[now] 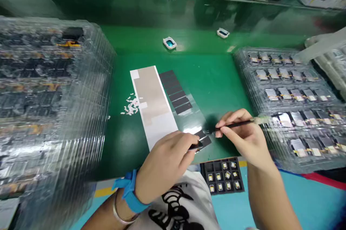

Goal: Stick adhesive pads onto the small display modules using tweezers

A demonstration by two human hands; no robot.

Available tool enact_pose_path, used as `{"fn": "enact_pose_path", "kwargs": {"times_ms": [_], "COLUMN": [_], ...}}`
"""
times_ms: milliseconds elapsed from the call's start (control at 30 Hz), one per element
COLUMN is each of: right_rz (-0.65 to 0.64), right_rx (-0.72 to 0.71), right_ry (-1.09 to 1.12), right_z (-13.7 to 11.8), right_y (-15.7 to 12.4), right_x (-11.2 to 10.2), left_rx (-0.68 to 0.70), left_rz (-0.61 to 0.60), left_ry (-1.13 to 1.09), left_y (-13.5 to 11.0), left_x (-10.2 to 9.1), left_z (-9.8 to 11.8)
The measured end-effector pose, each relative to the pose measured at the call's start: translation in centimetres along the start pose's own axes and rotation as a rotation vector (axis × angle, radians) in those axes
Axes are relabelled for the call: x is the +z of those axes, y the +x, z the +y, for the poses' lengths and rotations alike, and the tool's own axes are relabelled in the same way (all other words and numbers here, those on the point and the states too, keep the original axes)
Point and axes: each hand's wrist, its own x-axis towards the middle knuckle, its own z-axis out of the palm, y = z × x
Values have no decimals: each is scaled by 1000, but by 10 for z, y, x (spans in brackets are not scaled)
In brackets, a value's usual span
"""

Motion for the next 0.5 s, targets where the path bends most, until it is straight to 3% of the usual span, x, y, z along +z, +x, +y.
{"fn": "enact_pose_path", "kwargs": {"times_ms": [167, 367, 500], "right_rz": [59, 3, -1], "right_rx": [-53, -75, -79], "right_ry": [90, 40, 18], "right_z": [13, 15, 16], "right_y": [-1, -4, -4], "right_x": [4, 2, 2], "left_rx": [129, 245, 249], "left_rz": [53, -98, -106], "left_ry": [3, 183, 216], "left_y": [9, 12, 13], "left_x": [8, 8, 9], "left_z": [-2, -5, -6]}}
